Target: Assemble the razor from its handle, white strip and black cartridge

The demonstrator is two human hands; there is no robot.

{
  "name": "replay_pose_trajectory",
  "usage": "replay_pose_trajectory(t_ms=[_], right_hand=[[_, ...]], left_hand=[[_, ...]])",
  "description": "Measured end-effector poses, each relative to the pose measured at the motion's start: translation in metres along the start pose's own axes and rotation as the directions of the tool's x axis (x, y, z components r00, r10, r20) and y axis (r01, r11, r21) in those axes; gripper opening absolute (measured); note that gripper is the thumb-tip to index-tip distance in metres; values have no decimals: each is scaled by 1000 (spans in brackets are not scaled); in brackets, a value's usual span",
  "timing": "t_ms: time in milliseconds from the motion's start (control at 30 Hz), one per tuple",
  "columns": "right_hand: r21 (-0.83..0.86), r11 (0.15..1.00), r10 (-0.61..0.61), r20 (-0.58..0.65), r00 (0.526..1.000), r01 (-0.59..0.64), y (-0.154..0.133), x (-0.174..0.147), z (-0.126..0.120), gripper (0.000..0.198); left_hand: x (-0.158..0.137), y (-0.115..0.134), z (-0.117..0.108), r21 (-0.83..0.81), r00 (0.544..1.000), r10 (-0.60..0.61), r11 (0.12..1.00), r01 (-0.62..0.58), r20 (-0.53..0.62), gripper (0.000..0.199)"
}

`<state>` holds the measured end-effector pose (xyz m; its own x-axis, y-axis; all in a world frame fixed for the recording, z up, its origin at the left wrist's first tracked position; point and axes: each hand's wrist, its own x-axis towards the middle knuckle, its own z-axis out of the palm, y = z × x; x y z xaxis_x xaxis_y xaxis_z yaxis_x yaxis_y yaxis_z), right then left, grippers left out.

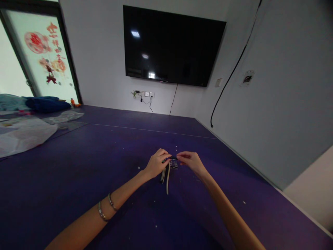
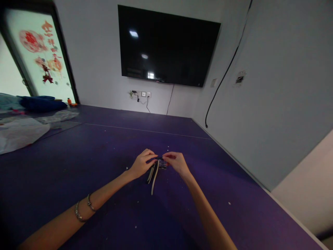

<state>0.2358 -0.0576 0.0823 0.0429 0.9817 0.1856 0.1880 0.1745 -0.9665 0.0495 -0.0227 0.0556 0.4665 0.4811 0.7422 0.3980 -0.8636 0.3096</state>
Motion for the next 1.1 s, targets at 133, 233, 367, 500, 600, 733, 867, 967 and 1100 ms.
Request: replay_pose_trajectory(t_ms=[133, 233, 367, 500, 600, 733, 867, 967, 1100], right_hand=[[-38, 999, -6, 23, 1000, 7, 7, 3, -2, 26], [-48, 999, -9, 27, 1000, 10, 16, 6, -4, 25], [-75, 997, 5, -29, 1000, -7, 30, 14, -10, 21], [-111, 993, 41, -64, 997, -48, 48, 24, -14, 15], [-167, 985, 43, -66, 997, -54, 59, 31, -13, 10], [-272, 961, 23, -72, 997, -42, 69, 36, -8, 10], [-304, 952, 22, -79, 997, -45, 78, 37, -5, 10], [-308, 950, 25, -80, 997, -48, 84, 36, -4, 11], [-290, 956, 21, -80, 997, -44, 89, 36, -3, 13]], left_hand=[[-1, -1, 0, 3, 1000, -13, 1000, 13, 21, 19], [-2, -3, 1, 19, 998, -24, 1000, 23, 60, 22], [-1, -14, 6, 92, 991, -44, 995, 32, 129, 43], [3, -25, 20, 163, 954, -85, 986, 39, 288, 50], [7, -27, 33, 204, 907, -130, 978, 51, 400, 59], [11, -26, 47, 221, 868, -173, 972, 76, 465, 64], [10, -29, 56, 230, 861, -185, 970, 82, 474, 62], [8, -32, 61, 243, 854, -197, 966, 85, 482, 59], [7, -36, 64, 239, 856, -194, 967, 86, 480, 54]])
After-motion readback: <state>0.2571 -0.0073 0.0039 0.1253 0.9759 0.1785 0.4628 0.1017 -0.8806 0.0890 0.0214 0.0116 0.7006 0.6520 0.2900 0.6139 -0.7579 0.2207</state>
